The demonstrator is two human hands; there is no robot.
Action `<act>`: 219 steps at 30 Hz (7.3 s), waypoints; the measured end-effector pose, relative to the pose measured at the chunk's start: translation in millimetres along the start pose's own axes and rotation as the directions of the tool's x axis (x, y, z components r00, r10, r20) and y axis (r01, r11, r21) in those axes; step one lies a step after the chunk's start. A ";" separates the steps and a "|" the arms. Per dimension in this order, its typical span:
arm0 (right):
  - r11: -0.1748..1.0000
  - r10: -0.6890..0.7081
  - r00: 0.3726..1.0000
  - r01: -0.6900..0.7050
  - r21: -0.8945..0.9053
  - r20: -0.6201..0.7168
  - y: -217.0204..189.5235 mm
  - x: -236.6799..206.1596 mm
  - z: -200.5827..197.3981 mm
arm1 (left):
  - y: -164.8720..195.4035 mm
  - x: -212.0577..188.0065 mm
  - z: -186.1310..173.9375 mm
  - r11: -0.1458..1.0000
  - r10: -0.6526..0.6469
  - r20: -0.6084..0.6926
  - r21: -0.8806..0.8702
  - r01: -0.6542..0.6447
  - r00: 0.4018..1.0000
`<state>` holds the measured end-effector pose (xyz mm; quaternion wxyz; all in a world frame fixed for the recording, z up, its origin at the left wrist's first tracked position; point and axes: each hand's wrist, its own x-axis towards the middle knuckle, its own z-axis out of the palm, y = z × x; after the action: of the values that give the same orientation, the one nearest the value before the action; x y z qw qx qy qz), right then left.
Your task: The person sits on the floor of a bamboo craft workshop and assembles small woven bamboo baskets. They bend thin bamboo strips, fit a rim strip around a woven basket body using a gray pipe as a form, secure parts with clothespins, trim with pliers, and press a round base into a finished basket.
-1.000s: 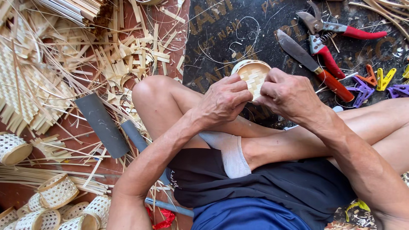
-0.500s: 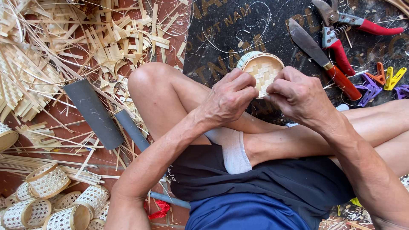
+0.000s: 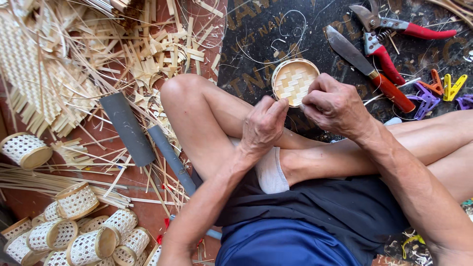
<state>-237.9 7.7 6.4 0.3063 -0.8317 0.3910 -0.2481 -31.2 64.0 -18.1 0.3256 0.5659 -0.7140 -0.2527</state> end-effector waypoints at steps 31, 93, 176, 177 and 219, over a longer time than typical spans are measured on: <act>0.826 0.540 0.724 -0.555 -0.102 0.430 30.0 35.3 -38.4 | -1.8 21.9 14.4 0.813 -0.354 0.106 -0.456 0.362 0.929; 0.929 0.312 0.947 -0.321 0.186 0.075 17.0 3.1 -13.9 | -47.0 41.1 9.4 0.505 -0.403 0.339 -0.692 0.516 0.850; 0.730 0.526 0.850 -0.470 0.497 0.030 52.1 13.6 -7.7 | -27.4 76.0 36.7 0.811 -0.260 0.141 -0.506 0.295 0.955; 0.770 0.503 0.864 -0.447 0.455 -0.003 51.8 13.8 -7.8 | -25.7 76.9 37.7 0.806 -0.264 0.133 -0.514 0.294 0.955; 0.318 0.773 0.632 -0.460 0.829 0.054 16.8 -49.6 18.9 | -34.0 6.5 49.5 0.227 -0.546 0.370 -0.798 0.558 0.752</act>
<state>-262.4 45.0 -27.1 0.6308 -0.3281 0.5804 -0.3969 -47.5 49.4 -74.5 0.4516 0.5265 -0.2323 -0.6819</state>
